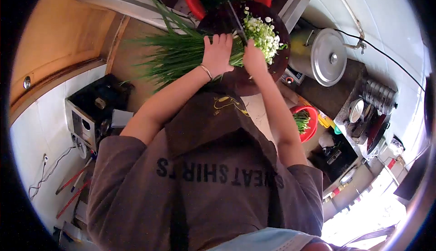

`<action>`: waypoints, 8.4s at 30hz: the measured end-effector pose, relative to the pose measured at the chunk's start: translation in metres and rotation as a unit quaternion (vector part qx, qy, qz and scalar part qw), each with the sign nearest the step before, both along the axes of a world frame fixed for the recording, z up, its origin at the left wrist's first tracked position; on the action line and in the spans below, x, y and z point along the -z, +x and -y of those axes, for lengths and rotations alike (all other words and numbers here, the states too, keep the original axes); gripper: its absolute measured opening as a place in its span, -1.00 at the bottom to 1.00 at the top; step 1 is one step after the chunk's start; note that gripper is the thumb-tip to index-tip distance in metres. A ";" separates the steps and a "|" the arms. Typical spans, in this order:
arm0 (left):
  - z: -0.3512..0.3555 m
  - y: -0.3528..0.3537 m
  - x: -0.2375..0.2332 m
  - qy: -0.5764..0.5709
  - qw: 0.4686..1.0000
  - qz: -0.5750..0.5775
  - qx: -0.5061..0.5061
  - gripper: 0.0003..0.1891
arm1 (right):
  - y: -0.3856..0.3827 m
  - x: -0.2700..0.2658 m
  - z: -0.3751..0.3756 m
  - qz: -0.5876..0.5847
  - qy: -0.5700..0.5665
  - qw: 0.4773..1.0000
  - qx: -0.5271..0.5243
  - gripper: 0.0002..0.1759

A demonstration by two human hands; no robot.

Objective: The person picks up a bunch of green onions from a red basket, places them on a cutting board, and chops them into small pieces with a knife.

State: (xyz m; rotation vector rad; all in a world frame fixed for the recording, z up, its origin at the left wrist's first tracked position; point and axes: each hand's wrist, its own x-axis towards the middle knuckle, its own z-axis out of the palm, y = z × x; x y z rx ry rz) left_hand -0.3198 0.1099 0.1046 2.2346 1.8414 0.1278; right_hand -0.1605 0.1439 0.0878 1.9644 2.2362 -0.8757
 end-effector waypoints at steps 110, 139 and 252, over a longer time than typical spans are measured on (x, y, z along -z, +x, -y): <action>-0.010 0.022 0.013 0.017 0.998 -0.051 0.038 0.10 | 0.051 -0.063 0.099 -0.108 0.000 0.987 0.121 -0.79; -0.012 0.033 -0.015 -0.085 0.986 -0.135 0.045 0.21 | 0.140 -0.106 0.180 -0.037 -0.138 0.987 0.074 -0.70; 0.007 0.000 0.006 0.009 0.995 0.013 -0.095 0.07 | 0.013 -0.004 0.049 -0.001 0.004 1.000 -0.017 -0.84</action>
